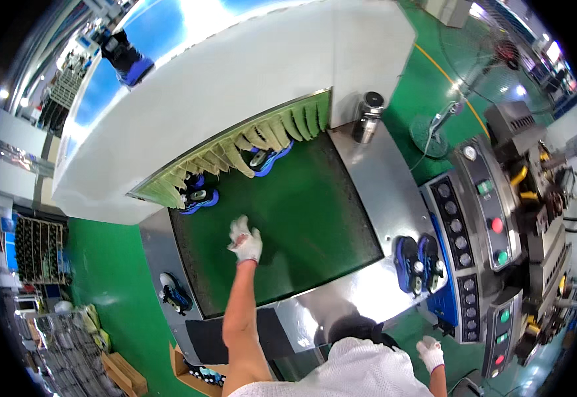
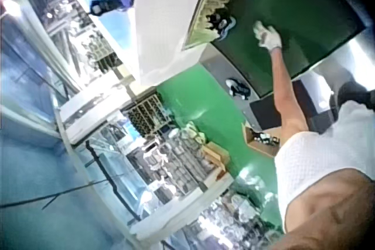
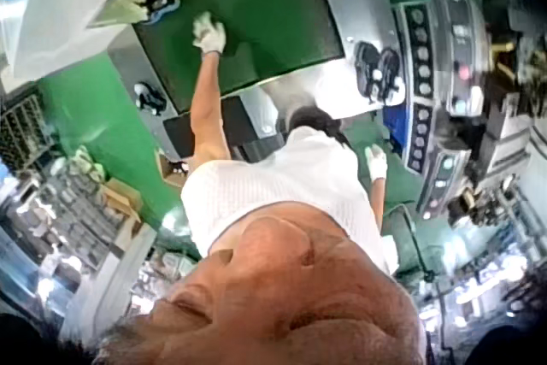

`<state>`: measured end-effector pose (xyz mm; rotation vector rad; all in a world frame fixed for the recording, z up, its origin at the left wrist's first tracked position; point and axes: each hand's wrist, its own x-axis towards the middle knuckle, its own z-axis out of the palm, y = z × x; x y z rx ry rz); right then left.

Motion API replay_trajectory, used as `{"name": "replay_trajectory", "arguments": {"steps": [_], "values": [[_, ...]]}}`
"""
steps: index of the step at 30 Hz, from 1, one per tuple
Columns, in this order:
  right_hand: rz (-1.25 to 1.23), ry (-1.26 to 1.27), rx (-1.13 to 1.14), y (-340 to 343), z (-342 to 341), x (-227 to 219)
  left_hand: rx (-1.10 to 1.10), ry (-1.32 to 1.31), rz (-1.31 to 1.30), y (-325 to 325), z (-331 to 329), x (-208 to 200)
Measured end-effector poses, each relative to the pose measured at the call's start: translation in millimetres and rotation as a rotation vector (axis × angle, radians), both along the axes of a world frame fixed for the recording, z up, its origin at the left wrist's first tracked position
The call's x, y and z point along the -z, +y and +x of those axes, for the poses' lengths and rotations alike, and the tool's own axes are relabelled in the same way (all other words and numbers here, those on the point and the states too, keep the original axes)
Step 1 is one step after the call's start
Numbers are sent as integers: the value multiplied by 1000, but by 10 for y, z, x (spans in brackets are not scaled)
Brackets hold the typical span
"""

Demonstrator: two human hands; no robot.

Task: The person places a shoe onto a lasting machine, presses buttons to activate the press, removes the shoe, and then places it on a moving conveyor belt, repeating this process for multiple shoes.

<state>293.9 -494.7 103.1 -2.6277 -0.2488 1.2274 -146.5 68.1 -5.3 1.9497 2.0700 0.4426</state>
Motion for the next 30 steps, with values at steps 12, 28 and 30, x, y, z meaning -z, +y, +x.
{"name": "replay_trajectory", "arguments": {"steps": [12,28,30], "values": [[-243,-39,-366,1075,45,-314,-155,136,142,1645,-1677,-170],[735,-448,-949,2732,-927,-327,954,-463,-242,-1786,1893,-1418],[575,-297,-821,2494,-557,-911,1083,-547,-244,-1976,2425,-1736]]}}
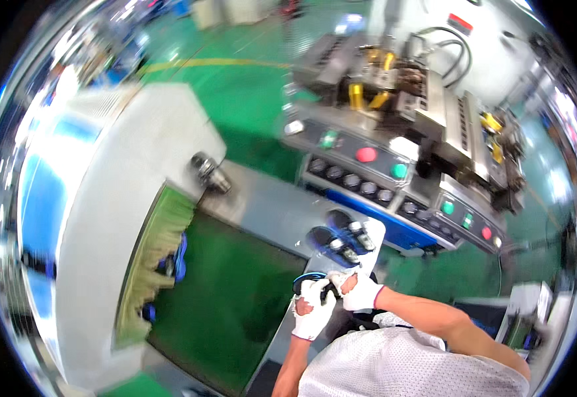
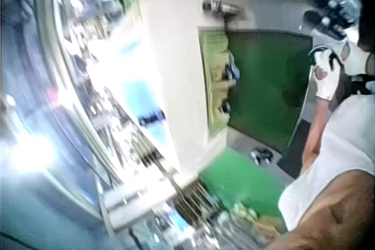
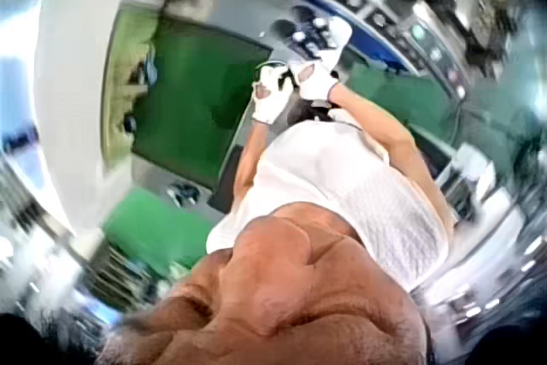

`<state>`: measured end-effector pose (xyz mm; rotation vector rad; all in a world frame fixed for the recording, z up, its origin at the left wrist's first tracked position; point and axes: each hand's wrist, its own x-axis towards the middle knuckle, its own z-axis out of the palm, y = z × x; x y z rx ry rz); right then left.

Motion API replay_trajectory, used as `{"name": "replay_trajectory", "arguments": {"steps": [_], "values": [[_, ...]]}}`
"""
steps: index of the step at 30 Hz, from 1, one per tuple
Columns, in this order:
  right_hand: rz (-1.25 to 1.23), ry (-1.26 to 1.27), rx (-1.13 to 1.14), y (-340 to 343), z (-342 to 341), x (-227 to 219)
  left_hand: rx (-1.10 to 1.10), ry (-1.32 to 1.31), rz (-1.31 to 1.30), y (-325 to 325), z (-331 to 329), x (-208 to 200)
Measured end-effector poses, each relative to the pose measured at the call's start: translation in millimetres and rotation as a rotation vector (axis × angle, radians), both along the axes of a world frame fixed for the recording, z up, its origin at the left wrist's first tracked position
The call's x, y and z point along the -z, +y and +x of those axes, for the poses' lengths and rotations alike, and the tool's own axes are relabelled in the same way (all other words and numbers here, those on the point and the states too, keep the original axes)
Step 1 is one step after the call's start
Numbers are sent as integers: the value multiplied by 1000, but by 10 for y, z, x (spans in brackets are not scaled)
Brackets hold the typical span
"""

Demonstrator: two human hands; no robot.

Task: The person places a shoe onto a lasting machine, presses buttons to activate the press, removes the shoe, and then places it on a moving conveyor belt, repeating this process for multiple shoes.

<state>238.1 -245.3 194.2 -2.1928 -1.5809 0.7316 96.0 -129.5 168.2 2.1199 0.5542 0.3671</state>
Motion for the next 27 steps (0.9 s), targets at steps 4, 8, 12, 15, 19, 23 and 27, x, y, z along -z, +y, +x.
{"name": "replay_trajectory", "arguments": {"steps": [4,8,12,15,19,23,27], "values": [[137,81,346,-975,569,-316,496,-83,12,-335,1060,-726],[-60,448,871,-2031,910,-742,723,-374,162,-927,2036,-1484],[759,1217,1246,-2963,777,-1021,657,-502,227,-1552,2850,-1855],[1280,1432,1230,-3370,865,-1024,649,-548,13,-1958,3490,-1695],[1452,1226,1387,-3899,1146,-776,707,-314,144,-2756,4549,-1528],[1542,1127,1606,-4138,1355,-923,682,-179,-31,-3339,5756,-1044],[1458,942,1700,-4523,1299,-980,548,-63,225,-3989,6623,-756]]}}
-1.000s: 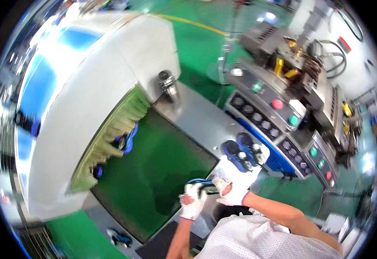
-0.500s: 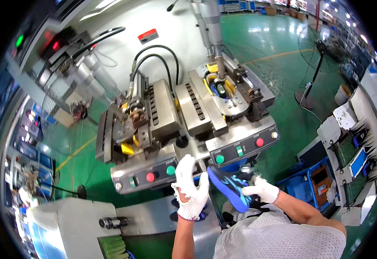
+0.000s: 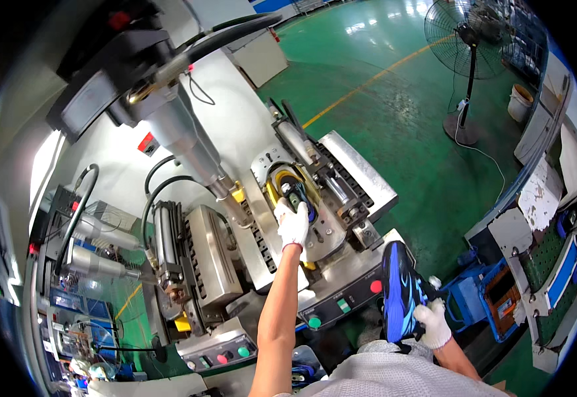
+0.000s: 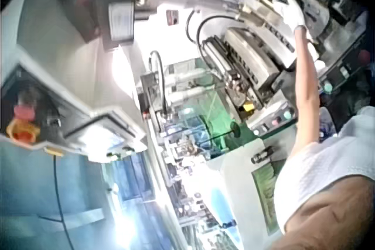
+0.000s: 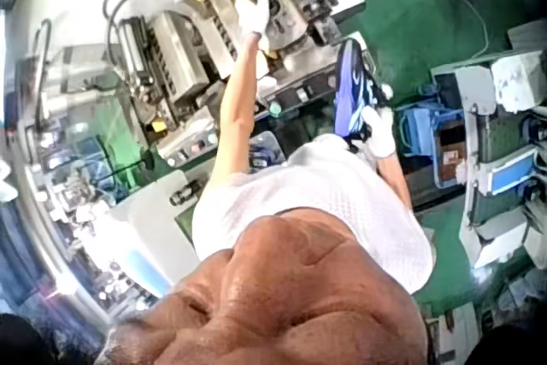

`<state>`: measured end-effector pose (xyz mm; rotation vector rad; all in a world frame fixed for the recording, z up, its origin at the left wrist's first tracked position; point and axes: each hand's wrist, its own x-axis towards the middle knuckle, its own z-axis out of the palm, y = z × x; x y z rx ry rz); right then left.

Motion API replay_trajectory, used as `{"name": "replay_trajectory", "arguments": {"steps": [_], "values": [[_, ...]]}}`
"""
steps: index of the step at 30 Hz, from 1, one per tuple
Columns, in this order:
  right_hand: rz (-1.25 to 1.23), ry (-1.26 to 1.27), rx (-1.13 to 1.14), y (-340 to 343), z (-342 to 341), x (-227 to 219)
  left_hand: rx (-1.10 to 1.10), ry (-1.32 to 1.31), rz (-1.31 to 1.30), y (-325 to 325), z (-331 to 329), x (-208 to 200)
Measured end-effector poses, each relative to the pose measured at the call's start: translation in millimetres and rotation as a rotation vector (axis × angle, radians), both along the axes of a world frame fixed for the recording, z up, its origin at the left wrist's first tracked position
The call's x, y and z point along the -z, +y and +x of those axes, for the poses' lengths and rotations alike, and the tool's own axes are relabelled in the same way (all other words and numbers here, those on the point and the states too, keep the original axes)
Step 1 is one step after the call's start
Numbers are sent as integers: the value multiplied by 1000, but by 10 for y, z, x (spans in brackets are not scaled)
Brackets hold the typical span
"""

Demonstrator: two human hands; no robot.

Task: The person places a shoe onto a lasting machine, presses buttons to activate the press, removes the shoe, and then places it on a moving conveyor belt, repeating this process for multiple shoes.

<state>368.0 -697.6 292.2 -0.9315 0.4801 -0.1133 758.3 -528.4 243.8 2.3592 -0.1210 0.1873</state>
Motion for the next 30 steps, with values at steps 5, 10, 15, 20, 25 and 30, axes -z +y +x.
{"name": "replay_trajectory", "arguments": {"steps": [5,10,15,20,25,30], "values": [[-42,23,111,-127,-150,121,-162,23,134,-182,776,661],[50,112,51,-78,62,210,-124,51,85,176,1100,355],[-643,87,-64,-35,570,337,-63,205,-76,503,378,-611],[-591,78,-318,225,2254,-394,51,79,-400,1370,-1121,-790],[-1239,68,-407,533,4299,-8,-34,352,-164,2073,-2659,-1091],[-1826,47,-284,1218,4998,1223,-587,538,-41,2668,-4686,-488]]}}
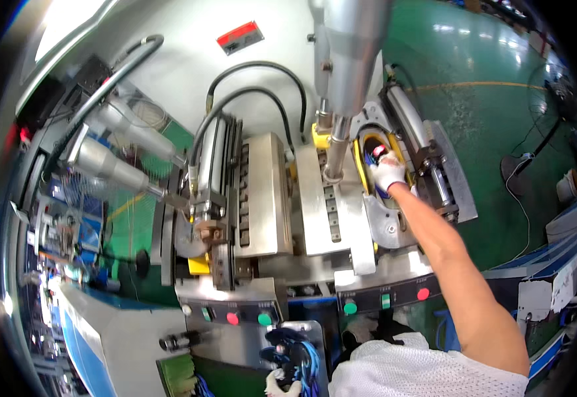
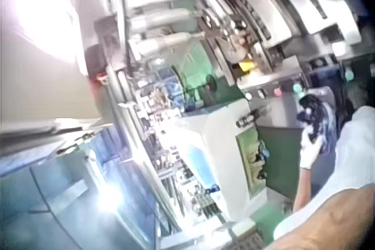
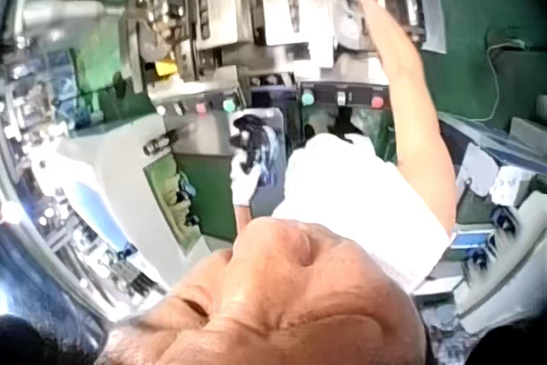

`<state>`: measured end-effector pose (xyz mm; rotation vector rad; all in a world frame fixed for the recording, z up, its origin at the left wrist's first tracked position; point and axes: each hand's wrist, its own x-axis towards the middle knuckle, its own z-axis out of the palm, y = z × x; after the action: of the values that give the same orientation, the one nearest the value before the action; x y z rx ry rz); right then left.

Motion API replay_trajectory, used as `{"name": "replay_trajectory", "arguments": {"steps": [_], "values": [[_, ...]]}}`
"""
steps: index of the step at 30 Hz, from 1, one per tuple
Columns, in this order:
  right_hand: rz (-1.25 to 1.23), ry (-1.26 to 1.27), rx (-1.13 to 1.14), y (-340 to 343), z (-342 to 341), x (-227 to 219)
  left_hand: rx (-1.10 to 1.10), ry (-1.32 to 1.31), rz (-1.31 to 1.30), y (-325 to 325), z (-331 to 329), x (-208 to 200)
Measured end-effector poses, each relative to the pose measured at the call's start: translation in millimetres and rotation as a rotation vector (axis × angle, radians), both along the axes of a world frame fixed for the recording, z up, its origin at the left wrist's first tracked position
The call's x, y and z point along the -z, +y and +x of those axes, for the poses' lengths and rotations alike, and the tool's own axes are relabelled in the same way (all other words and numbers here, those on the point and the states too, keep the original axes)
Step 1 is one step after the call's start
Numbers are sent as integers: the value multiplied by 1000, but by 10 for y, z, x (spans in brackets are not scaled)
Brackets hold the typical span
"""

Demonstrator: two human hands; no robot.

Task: The person places a shoe onto a lasting machine, presses buttons to activate the press, removes the shoe, and then places it on a moving conveyor belt, repeating this process for multiple shoes.

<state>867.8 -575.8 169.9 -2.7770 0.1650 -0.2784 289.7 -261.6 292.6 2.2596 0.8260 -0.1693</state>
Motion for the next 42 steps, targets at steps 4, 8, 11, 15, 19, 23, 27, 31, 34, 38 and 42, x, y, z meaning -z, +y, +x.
{"name": "replay_trajectory", "arguments": {"steps": [4,8,11,15,19,23,27,31,34,38,42], "values": [[-67,65,-12,-262,204,231,-513,143,199,142,-904,503],[113,242,-155,-602,139,-147,-596,-103,304,623,-1206,1610],[-224,184,-217,-590,40,-206,-812,-121,120,639,-956,2219],[389,-237,-587,589,-2067,-721,-914,41,58,496,-766,2550],[445,93,-836,1170,-3633,-422,-736,89,2,483,-871,2611],[-595,22,-717,1051,-3927,689,-467,36,-224,820,-1031,2172],[-413,179,-674,1129,-4018,313,-142,66,-196,2112,-1708,1937],[-470,270,-498,1002,-4440,146,-504,-206,492,3961,-2491,2183],[-546,445,-383,659,-4949,314,-636,-8,587,5138,-2854,2075],[-473,807,-274,584,-5321,454,-654,350,412,5565,-2816,1756],[-562,925,-294,1162,-5434,234,-542,113,804,5350,-3182,2972]]}}
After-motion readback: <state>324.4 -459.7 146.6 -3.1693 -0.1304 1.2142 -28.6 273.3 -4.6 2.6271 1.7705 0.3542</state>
